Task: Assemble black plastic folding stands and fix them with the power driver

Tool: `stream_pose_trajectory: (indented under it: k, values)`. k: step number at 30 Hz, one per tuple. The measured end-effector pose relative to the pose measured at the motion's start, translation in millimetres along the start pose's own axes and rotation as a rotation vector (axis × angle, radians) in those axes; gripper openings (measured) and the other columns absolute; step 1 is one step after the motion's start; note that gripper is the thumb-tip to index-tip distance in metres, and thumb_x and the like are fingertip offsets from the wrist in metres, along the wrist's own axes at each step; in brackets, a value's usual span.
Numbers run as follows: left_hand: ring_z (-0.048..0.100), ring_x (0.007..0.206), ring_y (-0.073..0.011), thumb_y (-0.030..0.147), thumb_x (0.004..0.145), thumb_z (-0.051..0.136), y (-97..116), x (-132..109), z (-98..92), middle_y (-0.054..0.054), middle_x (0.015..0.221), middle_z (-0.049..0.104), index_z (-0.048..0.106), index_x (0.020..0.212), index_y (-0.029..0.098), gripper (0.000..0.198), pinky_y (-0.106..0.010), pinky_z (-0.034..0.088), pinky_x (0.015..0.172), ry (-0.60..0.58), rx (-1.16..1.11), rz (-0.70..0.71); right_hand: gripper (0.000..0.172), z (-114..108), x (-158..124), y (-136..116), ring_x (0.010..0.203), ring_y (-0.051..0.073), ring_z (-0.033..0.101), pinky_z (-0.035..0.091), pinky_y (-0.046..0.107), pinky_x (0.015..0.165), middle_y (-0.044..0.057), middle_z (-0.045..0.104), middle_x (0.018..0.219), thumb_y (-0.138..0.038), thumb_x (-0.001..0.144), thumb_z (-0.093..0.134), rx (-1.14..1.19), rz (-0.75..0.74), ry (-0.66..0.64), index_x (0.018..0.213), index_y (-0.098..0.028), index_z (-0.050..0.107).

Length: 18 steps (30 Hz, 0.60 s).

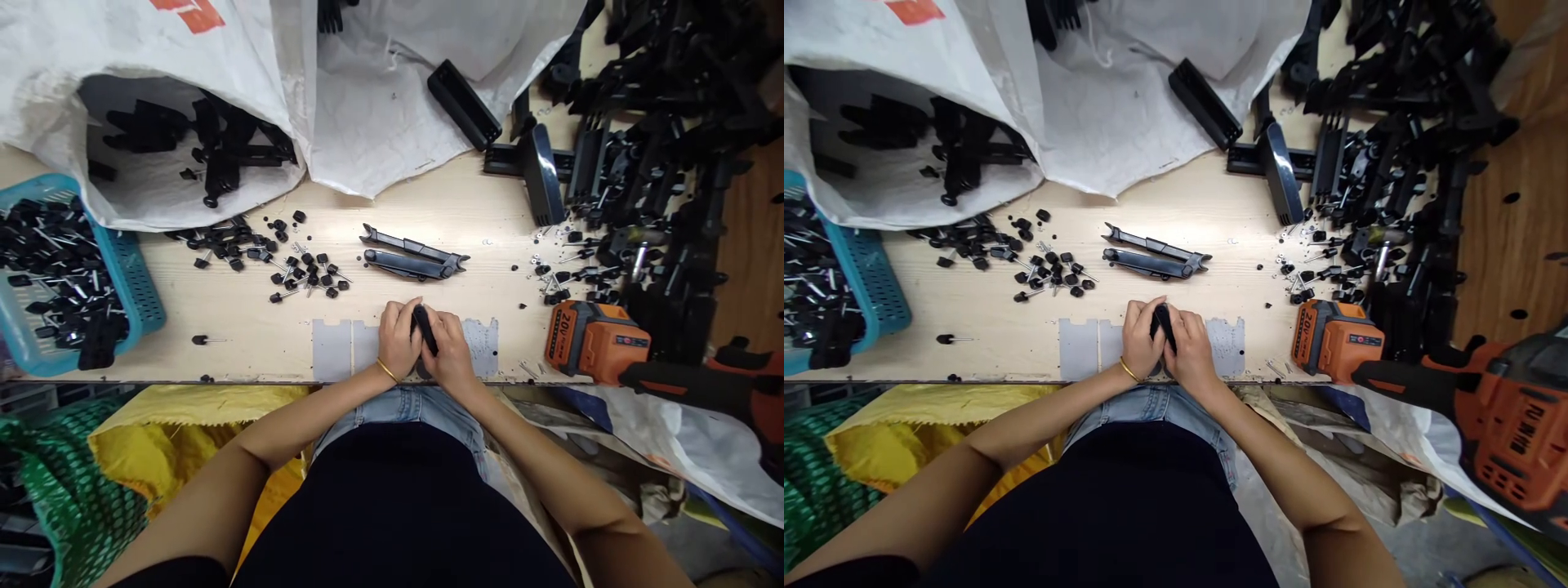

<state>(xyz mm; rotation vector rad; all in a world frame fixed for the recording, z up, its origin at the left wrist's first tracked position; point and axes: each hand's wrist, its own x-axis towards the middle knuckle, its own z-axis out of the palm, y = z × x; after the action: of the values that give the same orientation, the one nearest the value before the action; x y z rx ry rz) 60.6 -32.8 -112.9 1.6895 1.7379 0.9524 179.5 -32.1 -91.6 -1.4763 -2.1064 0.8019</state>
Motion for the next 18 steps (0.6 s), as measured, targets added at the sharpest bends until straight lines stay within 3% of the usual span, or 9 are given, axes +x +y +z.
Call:
stream_pose_trajectory:
  k: [6,8,11,12,13,16,18]
  values:
    - [0.049,0.087,-0.021,0.016,0.085,0.044,1.1,3.4,-4.6,-0.006,0.089,0.049,0.056,0.119,0.015,0.036,-0.035,0.041,0.081,-0.063,0.007,-0.004,0.059,-1.7,-0.1,-2.9,0.099,0.027,0.053,0.05,0.047,0.086,0.013,0.057,0.107,-0.013,0.08,0.048,0.012,0.054,-0.017,0.139,-0.021,0.04]
    - [0.049,0.088,-0.0226,0.016,0.083,0.047,1.4,3.9,-10.8,-0.006,0.088,0.051,0.059,0.116,0.017,0.035,-0.039,0.037,0.084,-0.07,0.109,-0.018,0.054,-16.1,4.9,-4.2,0.101,0.026,0.055,0.051,0.045,0.087,0.013,0.058,0.109,-0.017,0.081,0.053,0.065,0.006,-0.112,0.135,-0.02,0.045]
    - [0.05,0.091,-0.0249,0.015,0.081,0.05,-0.9,3.7,-22.0,-0.007,0.088,0.052,0.062,0.113,0.02,0.035,-0.043,0.031,0.087,-0.063,0.226,-0.043,0.034,-59.3,26.5,3.2,0.095,0.022,0.061,0.054,0.039,0.081,0.009,0.065,0.103,-0.028,0.085,0.058,0.209,-0.027,-0.295,0.118,-0.021,0.06]
    - [0.05,0.091,-0.0253,0.015,0.08,0.05,-2.3,3.3,-25.2,-0.007,0.088,0.053,0.062,0.113,0.02,0.035,-0.043,0.03,0.087,-0.062,0.236,-0.047,0.027,-77.6,38.7,10.9,0.091,0.02,0.062,0.054,0.038,0.079,0.008,0.067,0.099,-0.03,0.087,0.055,0.225,0.021,-0.255,0.111,-0.021,0.063]
    - [0.05,0.092,-0.0257,0.016,0.08,0.049,-3.9,3.0,-27.6,-0.007,0.088,0.053,0.062,0.113,0.02,0.036,-0.043,0.03,0.087,-0.061,0.242,-0.049,0.024,-96.3,53.6,22.2,0.089,0.019,0.062,0.054,0.037,0.078,0.008,0.067,0.098,-0.03,0.09,0.051,0.208,0.109,-0.127,0.107,-0.02,0.064]
    - [0.051,0.094,-0.0267,0.016,0.079,0.048,-7.6,2.0,-30.2,-0.008,0.089,0.054,0.061,0.112,0.019,0.036,-0.044,0.029,0.089,-0.052,0.261,-0.043,0.025,-143.9,109.7,77.4,0.094,0.021,0.059,0.047,0.045,0.087,0.014,0.064,0.101,-0.022,0.09,0.044,-0.108,0.363,0.484,0.104,-0.012,0.063]
    - [0.051,0.095,-0.0272,0.016,0.077,0.048,-8.6,1.8,-29.2,-0.008,0.09,0.054,0.061,0.111,0.019,0.037,-0.044,0.029,0.091,-0.032,0.276,-0.041,0.022,-162.2,146.9,124.3,0.102,0.026,0.055,0.042,0.052,0.092,0.017,0.061,0.103,-0.017,0.083,0.053,-0.308,0.541,0.637,0.102,-0.009,0.06]
